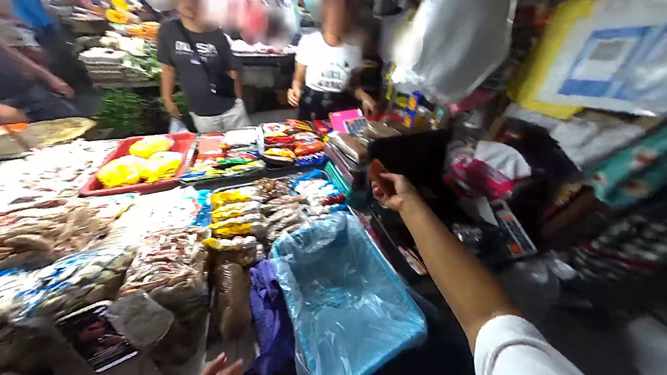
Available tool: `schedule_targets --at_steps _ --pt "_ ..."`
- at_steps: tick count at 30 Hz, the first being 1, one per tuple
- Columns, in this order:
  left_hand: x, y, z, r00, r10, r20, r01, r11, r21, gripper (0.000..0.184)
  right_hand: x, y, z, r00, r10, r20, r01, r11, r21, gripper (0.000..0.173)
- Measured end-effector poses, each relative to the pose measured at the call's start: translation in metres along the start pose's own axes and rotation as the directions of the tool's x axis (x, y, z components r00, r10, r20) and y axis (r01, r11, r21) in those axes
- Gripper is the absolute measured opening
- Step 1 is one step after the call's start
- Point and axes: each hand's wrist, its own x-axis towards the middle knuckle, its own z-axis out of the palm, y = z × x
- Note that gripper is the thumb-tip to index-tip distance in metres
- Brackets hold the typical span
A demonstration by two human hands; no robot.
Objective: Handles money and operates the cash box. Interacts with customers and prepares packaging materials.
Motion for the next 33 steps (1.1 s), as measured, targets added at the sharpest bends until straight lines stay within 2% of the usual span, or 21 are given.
schedule_targets --at_steps 3,5,7,8,9,10,11,13,15,17,18,19,20,22,24,26,28,30,33 --pt "0.042 0.043 0.041 0.999 0.033 -0.022 -0.038 0.971 -0.235 0.026 -0.023 0.004 -0.027 0.998 0.001 -0.063 -0.004 0.999 -0.054 0.024" --pt "0.075 0.085 0.069 0.999 0.022 0.038 -0.005 0.918 -0.397 0.028 -0.042 0.016 -0.039 0.999 -0.003 -0.049 -0.002 0.996 -0.094 0.021" --pt "0.104 0.124 0.098 0.976 -0.047 0.211 0.156 0.829 -0.537 0.041 -0.062 0.042 -0.050 0.999 -0.004 0.033 0.010 0.986 -0.166 0.018" --pt "0.115 0.139 0.113 0.932 -0.119 0.342 0.304 0.772 -0.559 0.054 -0.076 0.058 -0.057 0.994 0.018 0.107 0.006 0.976 -0.218 0.020" --pt "0.122 0.151 0.126 0.859 -0.203 0.470 0.463 0.702 -0.542 0.064 -0.092 0.074 -0.062 0.983 0.066 0.169 -0.018 0.962 -0.274 0.020" --pt "0.124 0.158 0.139 0.791 -0.256 0.556 0.570 0.639 -0.516 0.067 -0.107 0.087 -0.067 0.964 0.136 0.226 -0.062 0.950 -0.307 0.019" --pt "0.124 0.160 0.151 0.760 -0.275 0.589 0.612 0.610 -0.504 0.065 -0.116 0.096 -0.072 0.933 0.218 0.286 -0.115 0.934 -0.339 0.020" --pt "0.119 0.157 0.167 0.790 -0.271 0.550 0.572 0.650 -0.501 0.040 -0.127 0.100 -0.079 0.879 0.297 0.372 -0.120 0.895 -0.430 0.014" --pt "0.116 0.157 0.170 0.778 -0.309 0.547 0.593 0.648 -0.477 0.019 -0.126 0.082 -0.094 0.861 0.254 0.440 0.083 0.783 -0.616 0.017" --pt "0.110 0.154 0.169 0.772 -0.379 0.510 0.615 0.649 -0.448 0.010 -0.107 0.053 -0.122 0.830 0.220 0.513 0.356 0.498 -0.790 0.030" --pt "0.106 0.153 0.167 0.768 -0.429 0.476 0.629 0.649 -0.428 0.010 -0.092 0.039 -0.140 0.821 0.226 0.523 0.419 0.383 -0.823 0.029" --pt "0.105 0.152 0.164 0.766 -0.471 0.438 0.636 0.655 -0.408 0.016 -0.077 0.024 -0.155 0.832 0.263 0.489 0.403 0.319 -0.858 0.028" --pt "0.105 0.151 0.162 0.766 -0.496 0.409 0.638 0.664 -0.389 0.026 -0.063 0.009 -0.169 0.858 0.272 0.436 0.348 0.317 -0.882 0.029" --pt "0.103 0.154 0.161 0.768 -0.535 0.353 0.640 0.671 -0.376 0.038 -0.041 -0.019 -0.194 0.902 0.258 0.346 0.204 0.452 -0.868 0.037" --pt "0.097 0.158 0.161 0.755 -0.587 0.293 0.655 0.647 -0.391 0.032 -0.026 -0.036 -0.213 0.927 0.224 0.302 0.095 0.638 -0.764 0.043" --pt "0.087 0.157 0.163 0.786 -0.570 0.240 0.615 0.675 -0.408 0.027 -0.014 -0.042 -0.225 0.936 0.198 0.290 0.034 0.771 -0.636 0.044" --pt "0.077 0.154 0.166 0.845 -0.495 0.202 0.534 0.769 -0.351 0.027 -0.004 -0.042 -0.229 0.941 0.183 0.284 0.007 0.829 -0.559 0.042" --pt "0.070 0.151 0.168 0.909 -0.389 0.147 0.413 0.887 -0.207 0.031 0.007 -0.039 -0.231 0.938 0.168 0.303 0.020 0.847 -0.532 0.040" --pt "0.065 0.151 0.168 0.971 -0.215 0.101 0.225 0.969 -0.099 0.030 0.026 -0.035 -0.234 0.929 0.154 0.337 0.050 0.850 -0.525 0.039"
